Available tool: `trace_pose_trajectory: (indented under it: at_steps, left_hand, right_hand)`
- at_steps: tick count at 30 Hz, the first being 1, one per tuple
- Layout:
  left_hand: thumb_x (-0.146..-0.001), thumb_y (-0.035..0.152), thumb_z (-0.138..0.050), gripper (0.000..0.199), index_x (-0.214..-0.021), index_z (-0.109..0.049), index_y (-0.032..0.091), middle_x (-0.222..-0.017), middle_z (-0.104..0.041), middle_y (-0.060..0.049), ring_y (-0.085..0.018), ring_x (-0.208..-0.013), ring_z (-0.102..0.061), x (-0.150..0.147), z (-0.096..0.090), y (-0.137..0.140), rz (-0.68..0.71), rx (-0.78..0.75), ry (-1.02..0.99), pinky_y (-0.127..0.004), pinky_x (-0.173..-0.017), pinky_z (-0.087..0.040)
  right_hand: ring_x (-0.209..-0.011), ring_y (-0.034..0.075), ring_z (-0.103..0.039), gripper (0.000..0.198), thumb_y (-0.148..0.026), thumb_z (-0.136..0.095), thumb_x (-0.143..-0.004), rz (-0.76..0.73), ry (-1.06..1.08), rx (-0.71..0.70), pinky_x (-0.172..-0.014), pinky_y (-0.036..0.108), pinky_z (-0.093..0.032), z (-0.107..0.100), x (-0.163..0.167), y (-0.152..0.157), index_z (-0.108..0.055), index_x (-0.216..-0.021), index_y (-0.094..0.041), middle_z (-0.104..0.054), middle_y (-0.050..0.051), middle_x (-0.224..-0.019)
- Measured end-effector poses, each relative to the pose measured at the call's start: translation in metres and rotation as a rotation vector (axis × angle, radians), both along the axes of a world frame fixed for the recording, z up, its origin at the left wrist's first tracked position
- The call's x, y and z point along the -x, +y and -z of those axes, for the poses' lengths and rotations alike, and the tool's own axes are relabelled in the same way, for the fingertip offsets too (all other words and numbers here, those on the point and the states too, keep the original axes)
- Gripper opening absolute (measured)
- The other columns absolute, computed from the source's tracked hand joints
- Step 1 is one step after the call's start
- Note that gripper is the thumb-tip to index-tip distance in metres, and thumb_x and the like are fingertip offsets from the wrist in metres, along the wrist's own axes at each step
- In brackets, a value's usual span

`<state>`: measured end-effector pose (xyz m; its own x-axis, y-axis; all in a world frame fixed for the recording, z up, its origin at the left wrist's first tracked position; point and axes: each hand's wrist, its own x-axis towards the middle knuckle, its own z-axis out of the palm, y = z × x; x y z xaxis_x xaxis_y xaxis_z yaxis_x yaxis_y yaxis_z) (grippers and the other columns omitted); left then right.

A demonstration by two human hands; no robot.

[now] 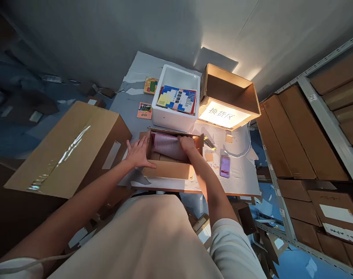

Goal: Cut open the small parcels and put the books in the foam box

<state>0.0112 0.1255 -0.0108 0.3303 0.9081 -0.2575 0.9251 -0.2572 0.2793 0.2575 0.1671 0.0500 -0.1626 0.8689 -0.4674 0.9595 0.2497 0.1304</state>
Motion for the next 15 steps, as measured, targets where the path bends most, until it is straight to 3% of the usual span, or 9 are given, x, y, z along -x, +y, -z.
trace_pose_trajectory:
  at_steps: [4,10,13,15]
  left_hand:
    - [-0.047,0.080,-0.063,0.140,-0.152,-0.006,0.008,-0.157,-0.011,-0.024,-0.049,-0.141,-0.008,-0.008,-0.006,0.017,-0.045,-0.014,0.031,-0.075,-0.104,0.005]
    - [-0.043,0.073,-0.072,0.142,-0.151,-0.011,0.005,-0.156,-0.015,-0.027,-0.050,-0.142,-0.007,-0.010,-0.020,0.034,-0.073,-0.092,-0.049,-0.074,-0.106,0.002]
    - [-0.073,0.063,-0.056,0.111,-0.152,0.002,0.012,-0.156,-0.018,-0.023,-0.039,-0.145,-0.014,0.003,-0.048,0.015,-0.183,-0.262,-0.331,-0.063,-0.113,-0.013]
    - [-0.088,0.052,-0.035,0.085,-0.149,0.018,0.024,-0.160,-0.011,-0.012,-0.028,-0.147,-0.013,0.007,-0.085,-0.004,-0.278,-0.446,-0.501,-0.052,-0.116,-0.021]
  right_hand:
    - [-0.094,0.024,-0.066,0.029,-0.015,-0.040,-0.092,0.005,-0.014,-0.148,-0.071,0.031,-0.045,-0.046,-0.005,-0.008,-0.053,-0.118,-0.022,-0.069,0.011,-0.110]
    - [-0.084,0.024,-0.064,0.021,-0.026,-0.042,-0.094,-0.082,-0.039,-0.392,-0.067,0.029,-0.040,-0.165,-0.027,-0.032,-0.052,-0.112,-0.021,-0.068,0.008,-0.093]
    - [-0.084,0.024,-0.063,0.020,-0.023,-0.044,-0.093,-0.123,-0.039,-0.447,-0.069,0.030,-0.039,-0.213,-0.039,-0.045,-0.055,-0.109,-0.021,-0.067,0.007,-0.087]
    - [-0.083,0.024,-0.063,0.018,-0.020,-0.047,-0.091,-0.171,-0.033,-0.449,-0.070,0.032,-0.040,-0.233,-0.041,-0.052,-0.058,-0.105,-0.022,-0.066,0.006,-0.082]
